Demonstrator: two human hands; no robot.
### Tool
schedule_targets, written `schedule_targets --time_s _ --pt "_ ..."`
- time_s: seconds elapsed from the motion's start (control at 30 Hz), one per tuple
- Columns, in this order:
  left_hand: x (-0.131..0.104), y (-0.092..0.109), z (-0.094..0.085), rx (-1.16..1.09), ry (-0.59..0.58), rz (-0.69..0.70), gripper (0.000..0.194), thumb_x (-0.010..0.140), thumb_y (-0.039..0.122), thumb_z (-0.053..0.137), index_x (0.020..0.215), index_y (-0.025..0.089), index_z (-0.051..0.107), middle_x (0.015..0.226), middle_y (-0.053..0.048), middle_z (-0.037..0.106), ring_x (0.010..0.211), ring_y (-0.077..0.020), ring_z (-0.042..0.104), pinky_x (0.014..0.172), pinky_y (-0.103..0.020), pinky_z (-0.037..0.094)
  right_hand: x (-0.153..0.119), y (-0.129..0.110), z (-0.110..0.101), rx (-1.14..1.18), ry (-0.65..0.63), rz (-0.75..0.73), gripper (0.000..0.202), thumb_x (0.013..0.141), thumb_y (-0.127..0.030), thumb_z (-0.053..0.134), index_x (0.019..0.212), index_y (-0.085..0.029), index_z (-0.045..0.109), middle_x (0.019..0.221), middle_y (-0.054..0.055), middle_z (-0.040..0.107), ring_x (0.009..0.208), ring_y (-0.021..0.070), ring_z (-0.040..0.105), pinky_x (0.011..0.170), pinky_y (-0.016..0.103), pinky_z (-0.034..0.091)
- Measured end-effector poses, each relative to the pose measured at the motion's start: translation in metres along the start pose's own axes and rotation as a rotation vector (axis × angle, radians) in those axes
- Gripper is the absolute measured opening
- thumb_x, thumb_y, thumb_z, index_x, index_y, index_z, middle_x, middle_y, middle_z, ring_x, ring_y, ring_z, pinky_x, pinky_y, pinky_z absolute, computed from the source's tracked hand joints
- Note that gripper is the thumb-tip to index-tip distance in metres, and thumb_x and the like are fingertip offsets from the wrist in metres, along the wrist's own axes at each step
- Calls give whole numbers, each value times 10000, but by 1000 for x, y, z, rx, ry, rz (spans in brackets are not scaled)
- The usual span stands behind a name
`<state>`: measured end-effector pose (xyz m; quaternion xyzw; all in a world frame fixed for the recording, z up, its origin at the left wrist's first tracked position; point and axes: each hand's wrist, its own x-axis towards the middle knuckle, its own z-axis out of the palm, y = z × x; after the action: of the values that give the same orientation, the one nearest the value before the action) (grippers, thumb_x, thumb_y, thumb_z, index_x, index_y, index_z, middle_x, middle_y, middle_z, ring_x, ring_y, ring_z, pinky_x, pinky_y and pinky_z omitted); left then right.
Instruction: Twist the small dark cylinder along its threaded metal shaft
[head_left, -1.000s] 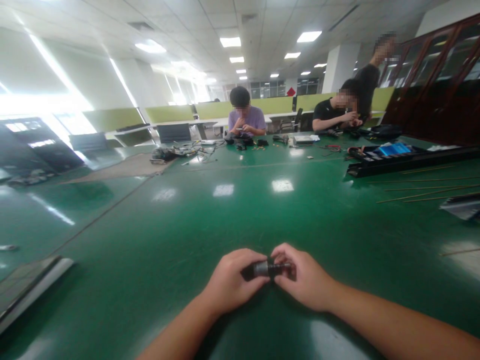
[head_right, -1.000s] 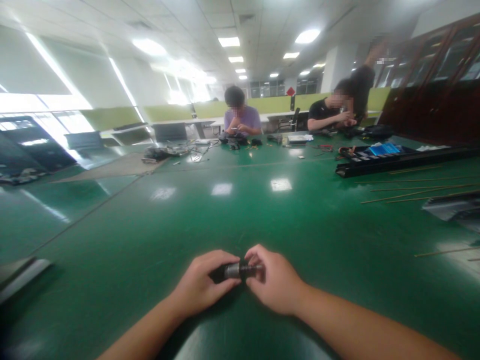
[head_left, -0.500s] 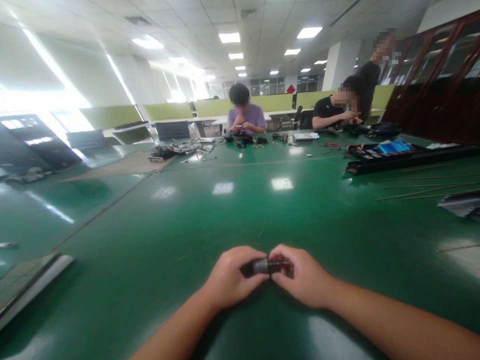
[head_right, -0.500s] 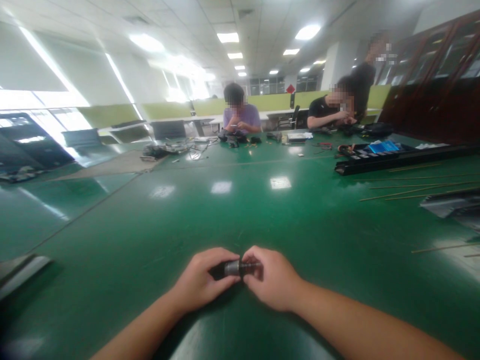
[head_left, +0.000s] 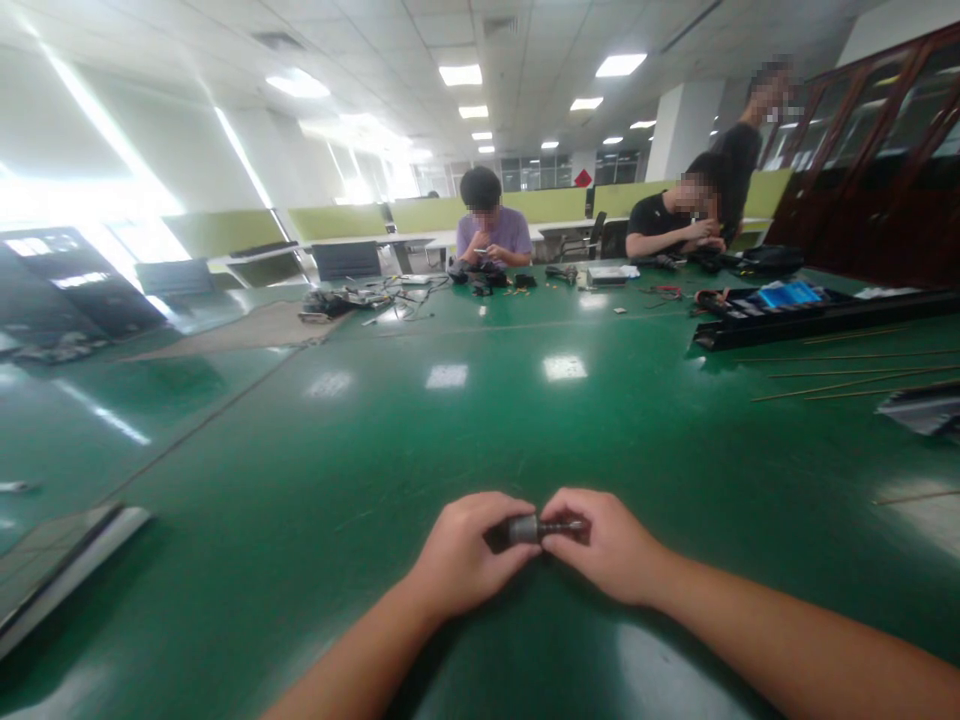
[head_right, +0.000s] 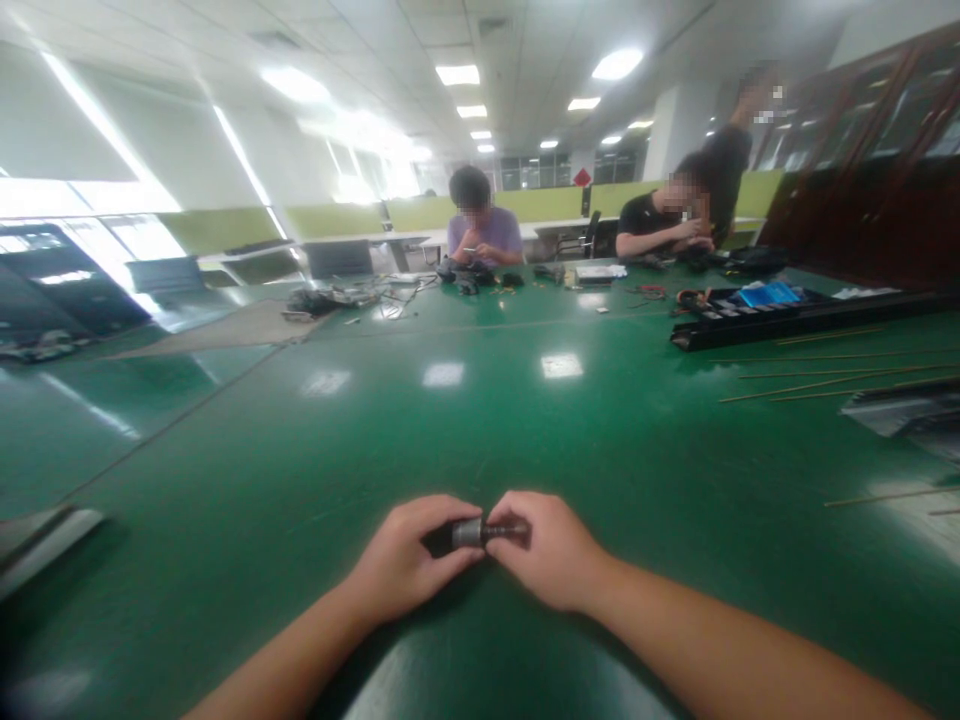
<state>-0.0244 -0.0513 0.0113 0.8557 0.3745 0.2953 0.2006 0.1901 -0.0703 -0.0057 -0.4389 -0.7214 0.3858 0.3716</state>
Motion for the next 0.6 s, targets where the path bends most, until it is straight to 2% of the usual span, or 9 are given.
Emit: schedule_targets --time_s 0.6 --pt "0 3 -3 45 2 -40 256 765 327 753 1009 252 728 953 -14 761 871 -196 708 827 -329 534 3 1 -2 -14 -1 -7 70 789 -156 681 846 -178 714 784 15 687 720 160 615 658 245 444"
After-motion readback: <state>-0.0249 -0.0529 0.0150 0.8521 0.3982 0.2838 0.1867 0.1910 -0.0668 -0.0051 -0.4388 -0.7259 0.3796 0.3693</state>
